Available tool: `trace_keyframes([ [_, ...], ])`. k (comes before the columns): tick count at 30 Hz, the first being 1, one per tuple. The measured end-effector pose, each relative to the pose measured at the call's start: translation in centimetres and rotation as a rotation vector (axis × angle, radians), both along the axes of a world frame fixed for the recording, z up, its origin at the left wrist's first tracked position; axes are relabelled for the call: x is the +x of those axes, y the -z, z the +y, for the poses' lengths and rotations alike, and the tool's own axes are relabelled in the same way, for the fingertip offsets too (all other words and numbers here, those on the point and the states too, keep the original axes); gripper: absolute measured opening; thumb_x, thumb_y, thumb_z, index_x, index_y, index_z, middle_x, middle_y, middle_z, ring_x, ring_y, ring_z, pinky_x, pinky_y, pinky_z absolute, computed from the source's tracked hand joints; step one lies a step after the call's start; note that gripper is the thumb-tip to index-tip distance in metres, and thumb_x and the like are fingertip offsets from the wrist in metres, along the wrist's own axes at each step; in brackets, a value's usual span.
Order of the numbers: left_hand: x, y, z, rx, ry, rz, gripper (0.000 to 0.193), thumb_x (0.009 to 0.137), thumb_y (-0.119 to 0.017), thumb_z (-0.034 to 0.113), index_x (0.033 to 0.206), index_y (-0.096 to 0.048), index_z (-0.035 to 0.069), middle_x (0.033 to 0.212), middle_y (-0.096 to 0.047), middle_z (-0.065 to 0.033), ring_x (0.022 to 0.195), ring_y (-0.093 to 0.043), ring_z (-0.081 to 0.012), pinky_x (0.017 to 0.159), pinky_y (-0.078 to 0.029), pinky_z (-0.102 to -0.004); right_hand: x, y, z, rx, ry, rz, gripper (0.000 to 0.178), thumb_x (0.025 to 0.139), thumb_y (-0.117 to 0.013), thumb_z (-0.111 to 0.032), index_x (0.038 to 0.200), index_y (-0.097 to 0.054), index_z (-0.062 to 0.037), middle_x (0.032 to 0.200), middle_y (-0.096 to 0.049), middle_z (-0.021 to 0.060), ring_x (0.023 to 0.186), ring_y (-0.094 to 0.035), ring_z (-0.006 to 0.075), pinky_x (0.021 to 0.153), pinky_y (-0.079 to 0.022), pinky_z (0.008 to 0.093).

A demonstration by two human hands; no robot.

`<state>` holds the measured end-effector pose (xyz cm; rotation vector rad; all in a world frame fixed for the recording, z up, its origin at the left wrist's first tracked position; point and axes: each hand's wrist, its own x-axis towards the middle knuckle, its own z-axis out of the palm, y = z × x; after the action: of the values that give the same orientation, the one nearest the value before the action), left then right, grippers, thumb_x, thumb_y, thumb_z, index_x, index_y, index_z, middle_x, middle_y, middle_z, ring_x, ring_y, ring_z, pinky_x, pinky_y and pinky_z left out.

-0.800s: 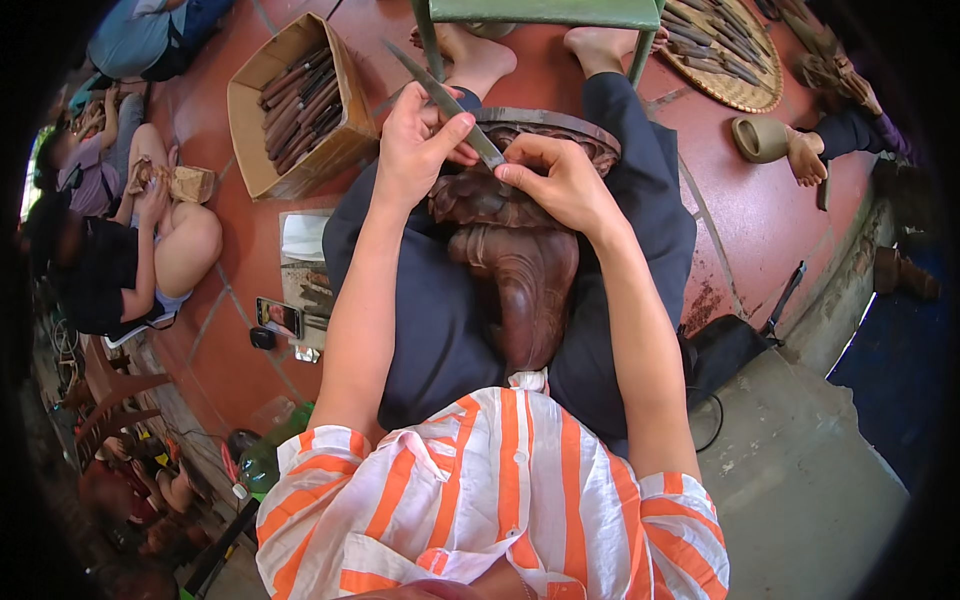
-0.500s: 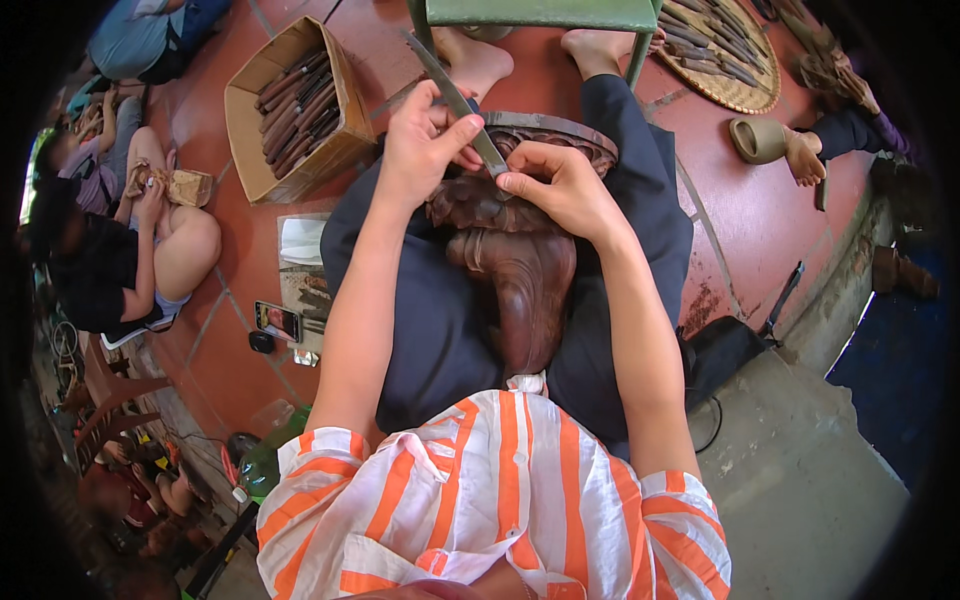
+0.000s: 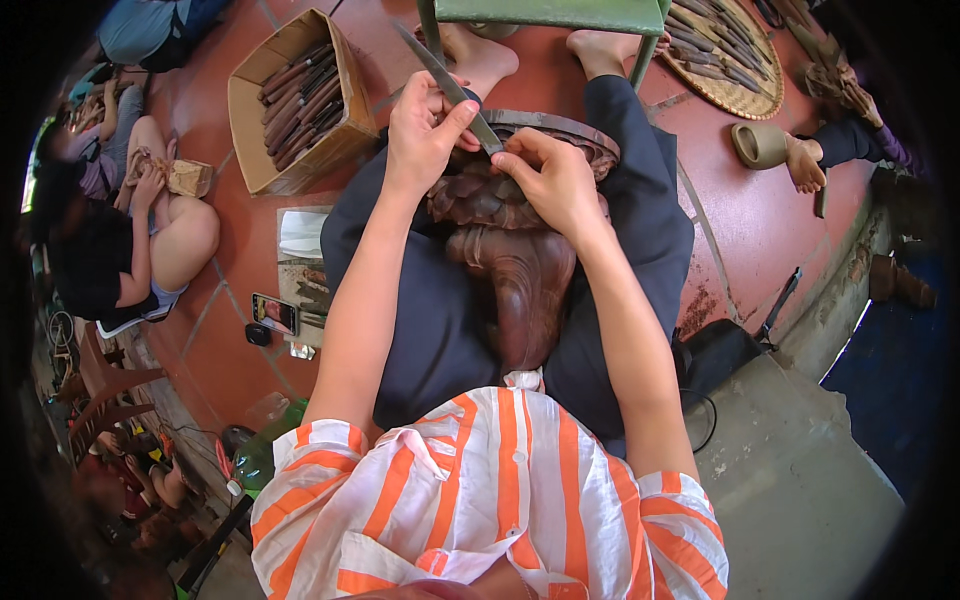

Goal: The person carves a dark wooden object resting on their lap using a small carving knife. They hold the object steady with one hand while carefully shaping its surface with the other. The person occasionally pauses to inspect the work or adjust their grip.

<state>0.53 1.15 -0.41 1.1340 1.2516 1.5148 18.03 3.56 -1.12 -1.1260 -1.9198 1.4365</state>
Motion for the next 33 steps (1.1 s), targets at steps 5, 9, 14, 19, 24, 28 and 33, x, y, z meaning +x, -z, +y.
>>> trace_keyframes([
  [5,0.1,0.1,-1.4,-0.056,-0.010,-0.175,0.025,0.089,-0.062,0.003,0.107,-0.046,-0.002,0.072,-0.063,-0.0085,0.057,-0.062,-0.0123,0.051,-0.054,-0.0236,1.1,-0.6,-0.2,-0.165,-0.131,0.164,0.021,0.087,-0.068,-0.017,0.086,-0.060,0.0024,0.070,-0.058,0.0028,0.069,-0.050,0.0072,0.066,-0.043,0.0264],
  [9,0.0,0.5,-1.2,-0.037,-0.025,-0.113,0.025,0.088,-0.062,0.001,0.107,-0.046,-0.003,0.073,-0.062,-0.0088,0.057,-0.063,-0.0127,0.050,-0.054,-0.0239,0.5,-0.7,0.0,-0.034,-0.095,0.011,0.020,0.089,-0.067,-0.016,0.085,-0.060,0.0017,0.076,-0.058,-0.0006,0.074,-0.049,0.0058,0.068,-0.042,0.0238],
  [14,-0.2,0.4,-1.6,-0.027,-0.058,-0.134,0.026,0.089,-0.062,0.005,0.108,-0.046,-0.001,0.072,-0.063,-0.0087,0.057,-0.063,-0.0130,0.052,-0.054,-0.0235,0.3,-0.1,-0.1,-0.084,-0.073,0.079,0.020,0.087,-0.068,-0.017,0.084,-0.060,0.0019,0.074,-0.059,0.0002,0.072,-0.050,0.0060,0.068,-0.043,0.0248],
  [19,0.2,0.5,-2.2,-0.026,-0.098,-0.136,0.026,0.088,-0.061,0.001,0.107,-0.044,-0.002,0.071,-0.062,-0.0094,0.056,-0.062,-0.0127,0.050,-0.054,-0.0242,0.3,-0.9,0.2,-0.053,-0.127,0.043,0.022,0.086,-0.069,-0.019,0.083,-0.061,0.0021,0.070,-0.059,0.0024,0.070,-0.050,0.0064,0.067,-0.042,0.0259],
  [24,-0.1,0.5,-2.2,-0.010,-0.120,-0.146,0.026,0.089,-0.061,0.002,0.107,-0.043,-0.002,0.071,-0.062,-0.0092,0.056,-0.063,-0.0128,0.051,-0.055,-0.0241,-0.6,0.1,-0.3,-0.009,0.015,-0.019,0.024,0.085,-0.070,-0.022,0.085,-0.063,0.0013,0.071,-0.062,0.0037,0.069,-0.052,0.0067,0.065,-0.043,0.0265],
  [28,0.3,0.6,-3.1,-0.016,-0.118,-0.175,0.027,0.090,-0.061,0.003,0.109,-0.043,-0.002,0.072,-0.062,-0.0094,0.057,-0.063,-0.0132,0.051,-0.055,-0.0241,0.7,-0.4,-0.1,-0.146,-0.164,0.145,0.023,0.084,-0.071,-0.022,0.084,-0.065,-0.0004,0.071,-0.064,0.0026,0.068,-0.053,0.0068,0.066,-0.043,0.0262],
  [33,-0.1,0.6,-2.5,0.034,-0.179,-0.074,0.024,0.089,-0.060,0.001,0.107,-0.043,-0.002,0.073,-0.062,-0.0095,0.058,-0.063,-0.0127,0.051,-0.055,-0.0239,-0.4,0.5,-0.1,-0.045,-0.031,0.003,0.021,0.084,-0.071,-0.021,0.085,-0.064,-0.0007,0.071,-0.063,0.0025,0.068,-0.053,0.0068,0.064,-0.043,0.0256],
])
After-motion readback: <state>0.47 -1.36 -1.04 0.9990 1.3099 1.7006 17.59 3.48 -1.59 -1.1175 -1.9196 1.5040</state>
